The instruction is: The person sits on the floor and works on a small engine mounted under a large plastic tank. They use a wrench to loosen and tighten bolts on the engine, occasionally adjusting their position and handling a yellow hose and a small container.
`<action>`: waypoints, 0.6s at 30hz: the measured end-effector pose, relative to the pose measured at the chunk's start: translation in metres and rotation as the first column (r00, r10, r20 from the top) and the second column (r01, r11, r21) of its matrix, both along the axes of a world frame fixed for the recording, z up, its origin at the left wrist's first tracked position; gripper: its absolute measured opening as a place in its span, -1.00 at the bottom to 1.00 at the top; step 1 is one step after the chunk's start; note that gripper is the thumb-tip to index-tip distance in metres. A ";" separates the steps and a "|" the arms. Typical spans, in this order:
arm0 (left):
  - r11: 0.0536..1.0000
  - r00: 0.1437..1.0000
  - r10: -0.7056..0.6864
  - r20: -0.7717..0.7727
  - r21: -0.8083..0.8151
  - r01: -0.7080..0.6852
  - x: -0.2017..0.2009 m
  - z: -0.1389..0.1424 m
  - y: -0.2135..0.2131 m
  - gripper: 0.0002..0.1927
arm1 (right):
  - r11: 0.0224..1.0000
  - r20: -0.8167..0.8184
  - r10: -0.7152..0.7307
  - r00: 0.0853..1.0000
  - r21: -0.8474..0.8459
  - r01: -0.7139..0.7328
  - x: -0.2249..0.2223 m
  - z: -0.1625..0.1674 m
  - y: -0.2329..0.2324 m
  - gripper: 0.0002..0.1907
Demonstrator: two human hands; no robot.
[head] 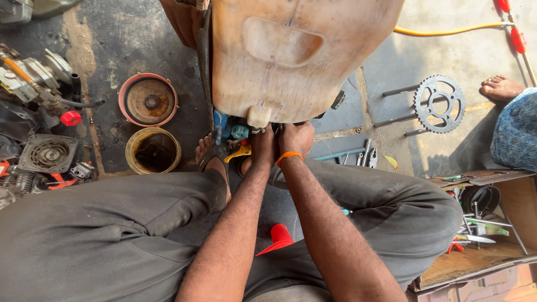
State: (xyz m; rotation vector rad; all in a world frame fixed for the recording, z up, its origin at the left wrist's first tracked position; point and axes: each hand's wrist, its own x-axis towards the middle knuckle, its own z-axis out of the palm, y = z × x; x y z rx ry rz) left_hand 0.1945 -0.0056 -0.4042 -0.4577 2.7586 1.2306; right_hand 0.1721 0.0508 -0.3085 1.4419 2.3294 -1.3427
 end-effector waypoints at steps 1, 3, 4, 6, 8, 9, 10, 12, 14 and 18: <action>1.000 1.000 -0.001 -0.014 0.000 0.001 0.000 0.000 0.001 -0.46 | 1.000 -0.003 0.011 1.000 0.019 -0.011 0.000 0.002 0.000 -0.64; 1.000 1.000 -0.005 -0.024 0.005 0.005 0.000 0.001 0.002 -0.45 | 0.998 0.000 0.034 0.999 0.052 -0.034 0.002 0.002 0.000 -0.65; 1.000 0.999 -0.006 -0.034 0.007 0.006 -0.001 0.002 0.002 -0.44 | 0.998 -0.031 0.031 0.999 0.052 -0.029 0.003 0.000 0.000 -0.66; 1.000 0.999 -0.007 -0.049 0.021 0.008 -0.003 0.003 0.002 -0.43 | 0.998 -0.084 0.037 0.996 0.044 -0.034 0.006 -0.007 0.003 -0.68; 0.999 0.998 -0.018 -0.061 0.046 0.021 -0.005 0.004 0.001 -0.43 | 0.998 -0.161 0.055 0.985 0.041 -0.049 0.008 -0.017 0.008 -0.68; 0.996 0.997 -0.030 -0.066 0.085 0.035 -0.005 0.004 0.000 -0.42 | 0.998 -0.200 0.063 0.978 0.041 -0.056 0.009 -0.023 0.010 -0.68; 0.992 0.997 -0.036 -0.071 0.117 0.045 -0.007 0.004 -0.002 -0.42 | 0.997 -0.177 0.073 0.981 0.049 -0.066 0.010 -0.029 0.013 -0.70; 0.974 0.997 -0.047 -0.067 0.219 0.061 -0.008 0.003 -0.005 -0.41 | 0.994 -0.133 0.093 0.987 0.068 -0.084 0.011 -0.042 0.018 -0.73; 0.942 0.998 -0.043 -0.036 0.332 0.053 -0.009 0.001 -0.008 -0.42 | 0.998 -0.242 0.044 0.969 -0.043 -0.056 0.010 -0.054 0.023 -0.76; 0.927 0.995 -0.041 -0.092 0.369 0.072 -0.009 0.000 -0.011 -0.50 | 0.956 -0.382 -0.031 0.924 -0.281 -0.084 0.012 -0.067 0.029 -0.82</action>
